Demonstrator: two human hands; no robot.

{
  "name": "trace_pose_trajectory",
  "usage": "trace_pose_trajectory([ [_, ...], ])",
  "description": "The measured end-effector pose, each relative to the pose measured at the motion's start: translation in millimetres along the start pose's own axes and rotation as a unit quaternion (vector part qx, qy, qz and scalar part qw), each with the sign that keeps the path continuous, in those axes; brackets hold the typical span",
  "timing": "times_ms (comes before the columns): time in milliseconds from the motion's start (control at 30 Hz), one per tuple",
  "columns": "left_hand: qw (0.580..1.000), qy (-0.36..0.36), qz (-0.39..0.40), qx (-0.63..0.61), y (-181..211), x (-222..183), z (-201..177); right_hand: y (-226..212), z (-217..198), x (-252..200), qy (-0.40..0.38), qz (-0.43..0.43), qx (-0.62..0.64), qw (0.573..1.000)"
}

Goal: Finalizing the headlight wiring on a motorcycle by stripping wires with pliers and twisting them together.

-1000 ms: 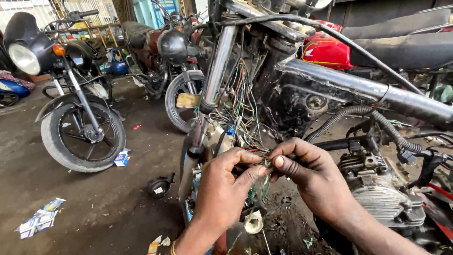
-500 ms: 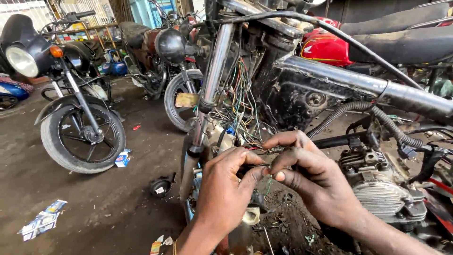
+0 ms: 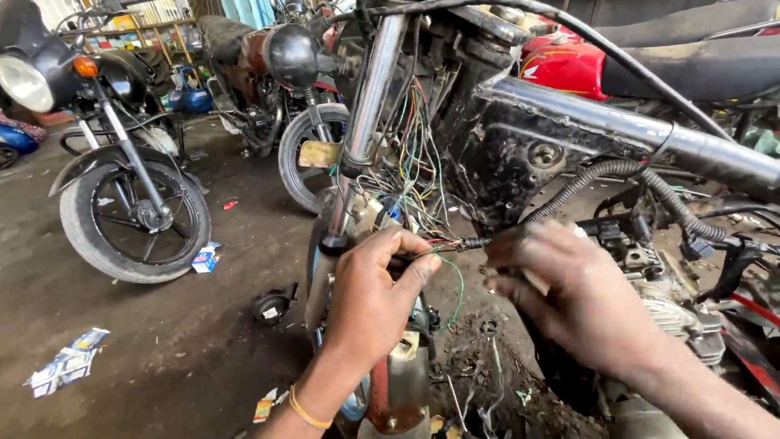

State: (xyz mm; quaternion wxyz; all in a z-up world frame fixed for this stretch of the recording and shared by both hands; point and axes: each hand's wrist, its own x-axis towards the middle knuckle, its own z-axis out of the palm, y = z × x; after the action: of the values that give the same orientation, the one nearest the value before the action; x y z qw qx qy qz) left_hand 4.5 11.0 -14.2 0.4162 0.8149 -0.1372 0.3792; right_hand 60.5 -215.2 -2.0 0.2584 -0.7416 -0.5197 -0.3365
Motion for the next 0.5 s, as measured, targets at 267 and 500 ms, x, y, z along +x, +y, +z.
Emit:
trace_pose_trajectory([
  [267, 0.998, -0.048, -0.024, -0.027, 12, -1, 12, -10, 18, 6, 0.064, 0.118, 0.159, 0.978],
  [500, 0.997, -0.069, -0.030, 0.016, 17, -2, 9, -8, 34, -1, 0.062, 0.270, 0.330, 0.902],
])
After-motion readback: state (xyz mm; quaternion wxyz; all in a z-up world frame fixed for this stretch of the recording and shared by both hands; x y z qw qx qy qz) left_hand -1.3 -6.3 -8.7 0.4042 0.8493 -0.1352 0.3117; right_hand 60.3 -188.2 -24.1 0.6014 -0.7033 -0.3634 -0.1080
